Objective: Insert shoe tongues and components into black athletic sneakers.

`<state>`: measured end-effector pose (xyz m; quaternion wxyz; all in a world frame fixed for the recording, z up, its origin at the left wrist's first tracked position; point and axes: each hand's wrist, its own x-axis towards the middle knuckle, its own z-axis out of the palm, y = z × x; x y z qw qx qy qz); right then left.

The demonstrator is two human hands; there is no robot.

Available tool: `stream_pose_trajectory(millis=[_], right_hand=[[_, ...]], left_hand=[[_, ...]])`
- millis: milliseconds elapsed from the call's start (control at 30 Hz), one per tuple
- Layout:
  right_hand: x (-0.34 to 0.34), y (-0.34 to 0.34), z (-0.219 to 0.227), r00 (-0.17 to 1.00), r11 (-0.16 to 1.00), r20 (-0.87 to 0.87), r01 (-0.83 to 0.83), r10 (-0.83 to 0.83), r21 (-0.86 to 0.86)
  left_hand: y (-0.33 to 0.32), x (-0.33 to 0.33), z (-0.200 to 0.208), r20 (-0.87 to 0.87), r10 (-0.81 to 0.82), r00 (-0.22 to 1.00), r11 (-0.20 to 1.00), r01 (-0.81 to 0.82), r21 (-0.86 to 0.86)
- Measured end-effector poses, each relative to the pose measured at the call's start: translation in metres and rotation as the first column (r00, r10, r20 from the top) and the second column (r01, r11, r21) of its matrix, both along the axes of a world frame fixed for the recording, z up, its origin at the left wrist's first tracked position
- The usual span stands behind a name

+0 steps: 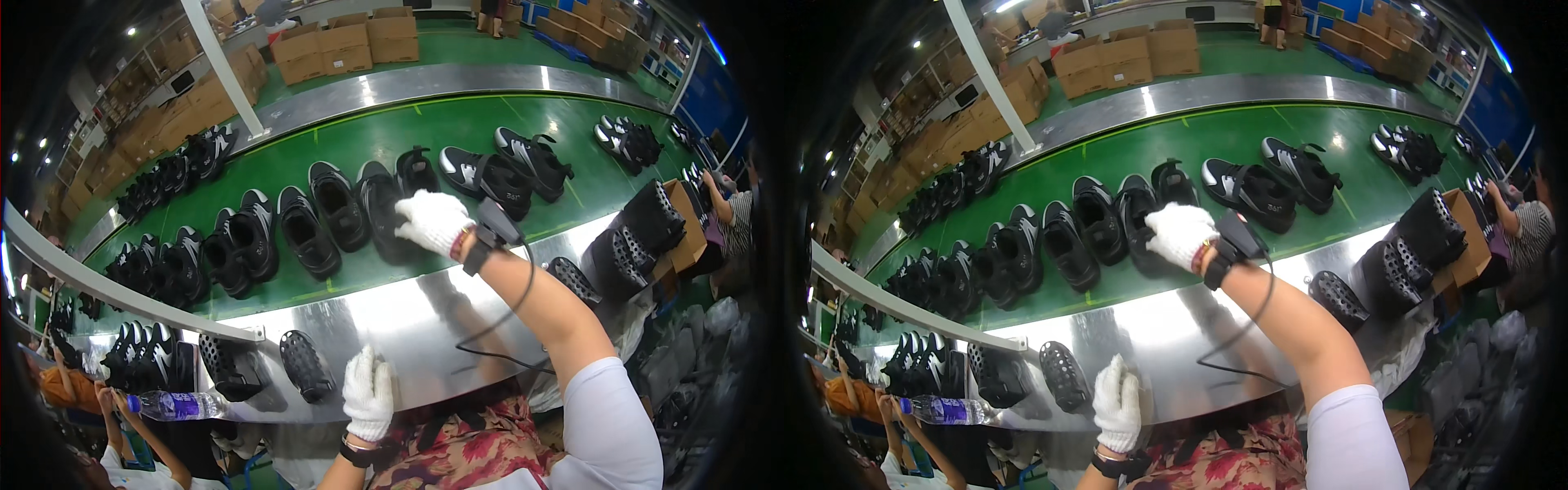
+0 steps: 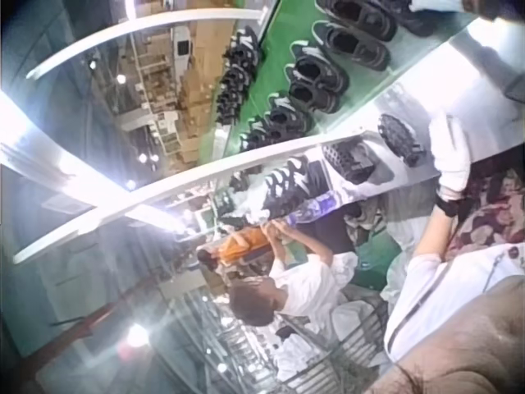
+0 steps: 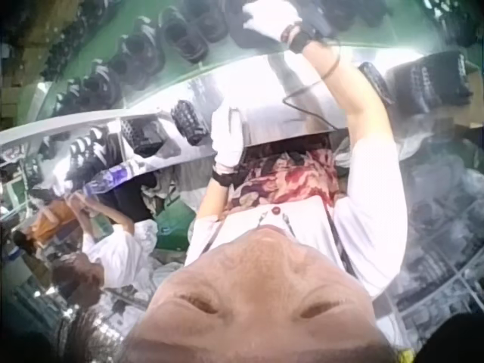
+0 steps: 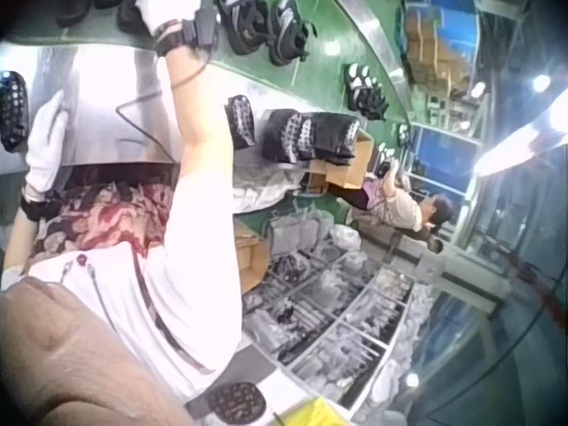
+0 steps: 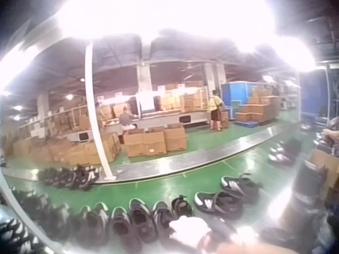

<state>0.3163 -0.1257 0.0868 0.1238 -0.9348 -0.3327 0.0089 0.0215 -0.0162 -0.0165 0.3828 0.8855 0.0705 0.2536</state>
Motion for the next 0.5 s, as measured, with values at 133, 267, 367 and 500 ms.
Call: stream_pose_trajectory(millis=[133, 267, 367, 500], right_hand=[[-0.070, -0.060, 0.023, 0.992, 0.993, -0.088, -0.085, 0.093, 0.082], [-0.148, -0.115, 0.025, 0.976, 0.982, -0.142, -0.149, 0.165, 0.117], [-0.179, -0.148, 0.027, 0.974, 0.984, -0.184, -0.107, 0.133, 0.144], [-0.171, -0.229, 0.016, 0.999, 0.941, 0.039, 0.005, -0.020, 0.339]], left_hand=[[-0.009, 0.030, 0.030, -0.150, 0.039, 0.988, 0.994, -0.054, -0.096], [-0.013, 0.059, 0.014, -0.050, -0.056, 0.997, 0.983, 0.046, -0.177], [-0.049, 0.064, 0.037, -0.249, -0.115, 0.962, 0.981, 0.070, -0.183], [-0.056, 0.058, 0.022, -0.169, -0.090, 0.982, 0.994, 0.078, -0.073]])
